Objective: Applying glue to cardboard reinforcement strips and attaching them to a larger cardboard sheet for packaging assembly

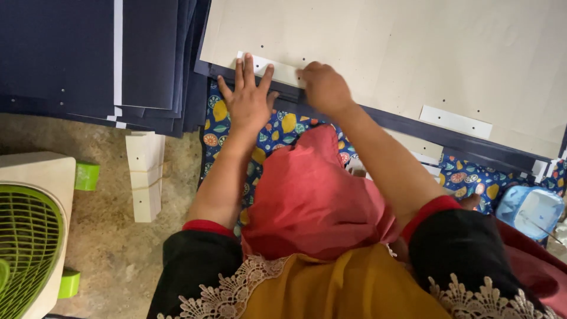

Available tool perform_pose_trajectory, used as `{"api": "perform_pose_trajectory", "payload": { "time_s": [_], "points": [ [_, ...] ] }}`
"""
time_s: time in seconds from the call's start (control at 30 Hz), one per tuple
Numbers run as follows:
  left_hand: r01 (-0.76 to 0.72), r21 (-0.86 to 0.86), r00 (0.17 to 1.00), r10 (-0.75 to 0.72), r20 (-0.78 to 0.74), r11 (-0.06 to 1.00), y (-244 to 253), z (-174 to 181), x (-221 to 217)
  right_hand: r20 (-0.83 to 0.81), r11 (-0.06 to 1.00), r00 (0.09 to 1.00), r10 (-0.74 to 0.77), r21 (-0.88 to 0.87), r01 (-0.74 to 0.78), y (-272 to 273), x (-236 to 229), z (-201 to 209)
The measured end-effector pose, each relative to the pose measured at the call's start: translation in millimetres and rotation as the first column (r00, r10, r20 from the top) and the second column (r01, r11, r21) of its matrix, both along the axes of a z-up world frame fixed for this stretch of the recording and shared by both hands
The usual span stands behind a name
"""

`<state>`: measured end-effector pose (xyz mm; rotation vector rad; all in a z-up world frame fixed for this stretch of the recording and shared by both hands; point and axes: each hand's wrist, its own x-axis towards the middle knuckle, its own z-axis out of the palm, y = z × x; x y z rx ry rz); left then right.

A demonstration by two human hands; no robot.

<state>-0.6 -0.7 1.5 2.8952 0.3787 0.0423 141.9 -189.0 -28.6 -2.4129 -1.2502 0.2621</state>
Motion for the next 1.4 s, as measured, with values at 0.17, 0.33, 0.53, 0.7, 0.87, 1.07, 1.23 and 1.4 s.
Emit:
{"api": "perform_pose_trajectory", "payload": {
  "time_s": [0.17, 0.33, 0.53, 0.7, 0.87, 1.07, 1.23, 1.4],
  "points": [
    [0.036, 0.017, 0.993, -0.033, -0.118, 0.999, -2, 13, 5, 0.115, 0.993, 0.988, 0.105, 0.038, -0.110, -18, 1, -10],
    [0.066, -0.006, 0.992, -0.066, -0.106, 0.998, -6, 14, 8, 0.133, 0.979, 0.987, 0.089, -0.196, -0.062, -11, -11, 1],
    [0.058, -0.076, 0.996, -0.052, 0.074, 0.995, -12, 6, 2, 0.304, 0.951, 0.944, 0.127, -0.307, -0.029, -4, -13, -12],
    [0.175, 0.135, 0.981, -0.185, 0.064, 0.975, -19, -15, 10, 0.245, 0.887, 0.966, 0.079, -0.460, 0.044, 20, -31, 23],
    [0.154, 0.052, 0.988, -0.155, 0.016, 0.987, -28, 0, 8, 0.397, 0.914, 0.915, 0.066, -0.391, 0.103, 30, -44, 39],
    [0.122, 0.043, 0.992, -0.123, 0.015, 0.992, -27, -4, 12, 0.462, 0.956, 0.885, 0.057, -0.281, 0.085, 38, -43, 14],
    [0.062, -0.091, 0.998, -0.061, 0.010, 0.994, -16, 18, 7, 0.328, 0.930, 0.940, 0.090, -0.366, 0.039, 35, -37, 27],
    [-0.074, -0.033, 0.991, 0.070, -0.118, 0.997, 2, 5, 6, 0.226, 0.879, 0.967, 0.121, -0.477, 0.002, 33, -31, 8]
  ]
}}
